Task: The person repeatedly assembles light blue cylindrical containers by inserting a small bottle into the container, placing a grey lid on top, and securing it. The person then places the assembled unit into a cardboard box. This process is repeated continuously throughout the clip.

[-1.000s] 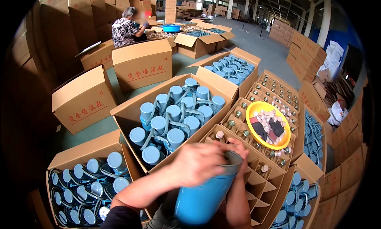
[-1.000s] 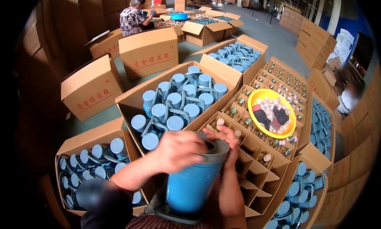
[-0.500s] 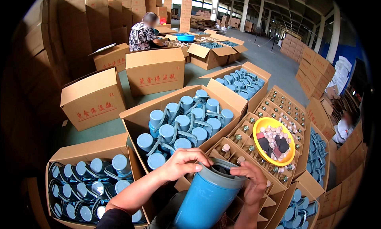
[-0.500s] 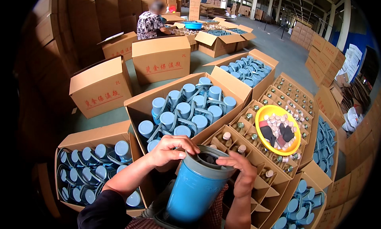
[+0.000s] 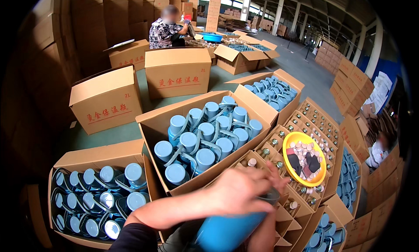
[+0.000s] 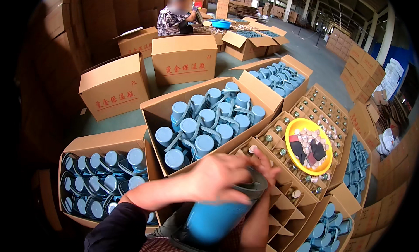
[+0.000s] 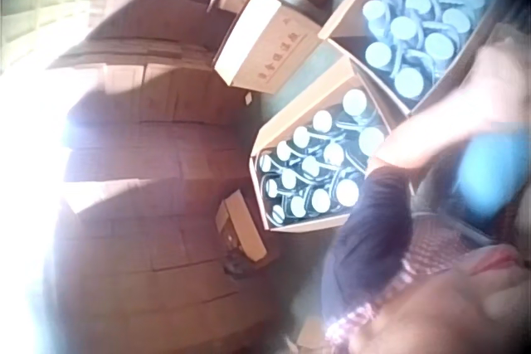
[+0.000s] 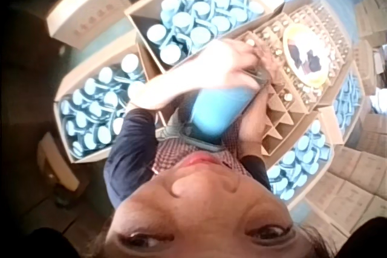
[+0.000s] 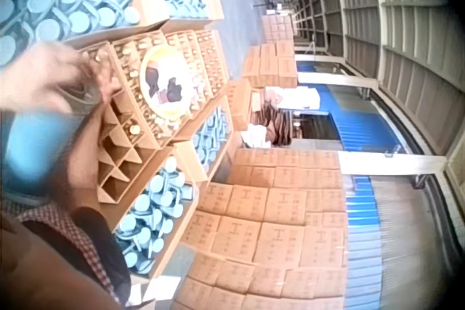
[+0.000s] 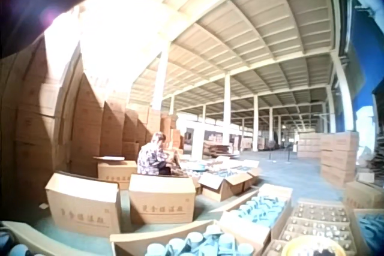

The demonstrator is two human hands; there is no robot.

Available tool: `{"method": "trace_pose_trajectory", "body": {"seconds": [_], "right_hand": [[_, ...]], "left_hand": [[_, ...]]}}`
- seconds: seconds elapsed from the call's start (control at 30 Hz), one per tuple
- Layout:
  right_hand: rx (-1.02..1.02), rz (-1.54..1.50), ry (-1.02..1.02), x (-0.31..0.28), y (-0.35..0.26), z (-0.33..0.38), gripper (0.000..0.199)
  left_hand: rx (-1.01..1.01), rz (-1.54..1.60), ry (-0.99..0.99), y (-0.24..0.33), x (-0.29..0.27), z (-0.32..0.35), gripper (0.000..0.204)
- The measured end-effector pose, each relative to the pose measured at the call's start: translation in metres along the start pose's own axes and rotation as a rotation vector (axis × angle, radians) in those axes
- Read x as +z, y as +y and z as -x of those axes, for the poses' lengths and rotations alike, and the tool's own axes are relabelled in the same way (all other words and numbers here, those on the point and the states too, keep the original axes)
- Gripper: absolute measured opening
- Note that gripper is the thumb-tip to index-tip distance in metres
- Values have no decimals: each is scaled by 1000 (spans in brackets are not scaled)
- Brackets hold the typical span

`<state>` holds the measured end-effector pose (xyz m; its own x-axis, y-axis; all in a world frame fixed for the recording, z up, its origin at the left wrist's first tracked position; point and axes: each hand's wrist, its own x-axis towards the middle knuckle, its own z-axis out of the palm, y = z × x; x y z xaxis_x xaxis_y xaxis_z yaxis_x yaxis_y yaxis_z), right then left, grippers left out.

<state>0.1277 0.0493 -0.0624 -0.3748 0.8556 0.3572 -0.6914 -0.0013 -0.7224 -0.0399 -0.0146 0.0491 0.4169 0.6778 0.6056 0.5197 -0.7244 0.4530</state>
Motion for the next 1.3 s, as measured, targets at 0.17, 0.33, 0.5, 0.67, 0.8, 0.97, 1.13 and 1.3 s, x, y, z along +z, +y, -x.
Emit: {"method": "trace_pose_trajectory", "body": {"seconds": [0.17,0.33,0.5,0.67,0.8,0.97,1.13,1.3], "right_hand": [[-5,234,-72,-8,-5,9,97],[-132,291,-227,-23,-17,3,86],[-115,-138,-124,-20,19,-9,58],[-135,609,12,38,-38,5,51],[-96,570,53,20,-37,7,53],[-120,432,105,-3,-21,-3,54],[-98,487,8,34,-49,15,41],[-58,414,-63,45,-64,23,39]], "left_hand": [[264,290,88,-36,7,18,25],[72,448,-64,-48,-11,27,28],[87,-222,-5,13,21,-7,31],[192,658,66,-67,8,32,28],[58,701,-101,-62,3,18,19],[42,-46,76,15,17,-4,23],[231,284,-14,-17,7,17,23],[127,858,48,-33,3,27,38]]}}
